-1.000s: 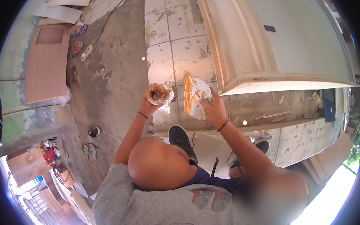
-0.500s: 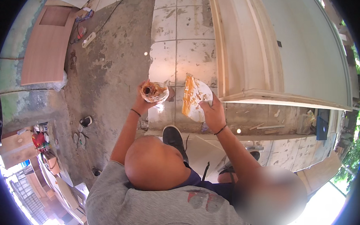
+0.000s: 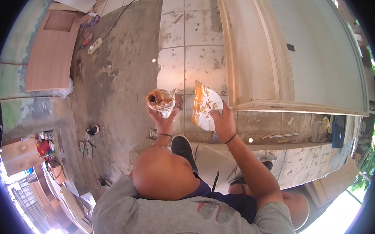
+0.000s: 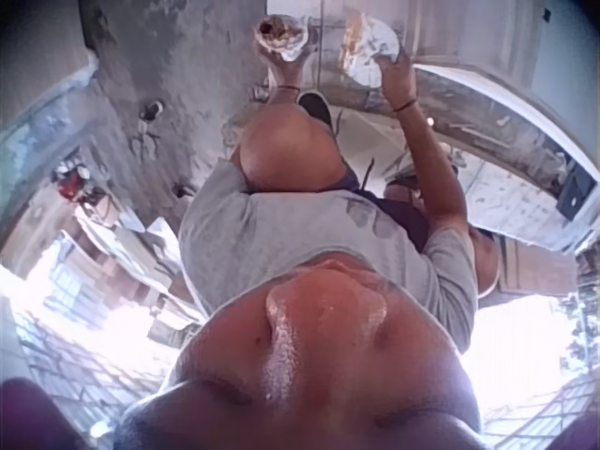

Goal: The person applies adhesive to wood furniture components using a spreading tool and a bottle of glue, and then assembles the pieces by hand.

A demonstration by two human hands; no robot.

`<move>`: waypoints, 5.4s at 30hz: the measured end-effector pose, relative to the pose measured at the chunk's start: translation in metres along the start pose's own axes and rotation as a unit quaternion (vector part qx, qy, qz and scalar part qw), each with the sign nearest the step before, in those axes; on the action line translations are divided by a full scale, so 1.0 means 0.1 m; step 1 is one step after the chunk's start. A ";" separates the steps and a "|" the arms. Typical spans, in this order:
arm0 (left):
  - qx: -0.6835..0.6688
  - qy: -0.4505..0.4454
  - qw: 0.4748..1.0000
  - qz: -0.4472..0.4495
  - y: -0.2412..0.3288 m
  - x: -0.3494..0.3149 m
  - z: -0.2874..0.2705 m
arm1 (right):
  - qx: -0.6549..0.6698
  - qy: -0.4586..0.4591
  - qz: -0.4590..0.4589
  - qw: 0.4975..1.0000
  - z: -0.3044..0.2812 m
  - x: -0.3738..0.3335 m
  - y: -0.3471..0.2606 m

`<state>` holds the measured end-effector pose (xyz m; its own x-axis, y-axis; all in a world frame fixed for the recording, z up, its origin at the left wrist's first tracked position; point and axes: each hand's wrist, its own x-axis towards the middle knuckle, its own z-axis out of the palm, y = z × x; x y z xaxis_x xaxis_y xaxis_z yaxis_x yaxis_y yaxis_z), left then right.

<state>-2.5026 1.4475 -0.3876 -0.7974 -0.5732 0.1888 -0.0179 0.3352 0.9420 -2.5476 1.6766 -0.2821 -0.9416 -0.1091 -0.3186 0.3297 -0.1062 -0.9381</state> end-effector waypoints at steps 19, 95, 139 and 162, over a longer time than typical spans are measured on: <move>0.013 -0.038 0.998 -0.052 -0.26 0.32 0.07 | 0.009 0.012 0.011 1.000 -0.07 0.03 0.03; 0.519 -0.692 0.502 -0.012 2.31 1.71 -0.52 | 0.185 -0.166 0.051 0.967 0.24 -0.10 -0.13; 0.136 -0.522 0.834 0.115 1.39 1.22 -0.21 | 0.125 0.367 0.050 0.921 -1.95 -0.36 -1.98; 0.239 -0.688 0.684 0.049 1.58 1.85 -0.32 | -0.393 -0.007 -0.153 0.907 -0.20 -0.99 -1.03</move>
<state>-2.6334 1.3709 -0.1948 -0.6165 0.6051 -0.5038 0.1437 0.7155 0.6836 -2.4901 1.7186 -0.1565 -0.9779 -0.2070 -0.0306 -0.1030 0.6034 -0.7908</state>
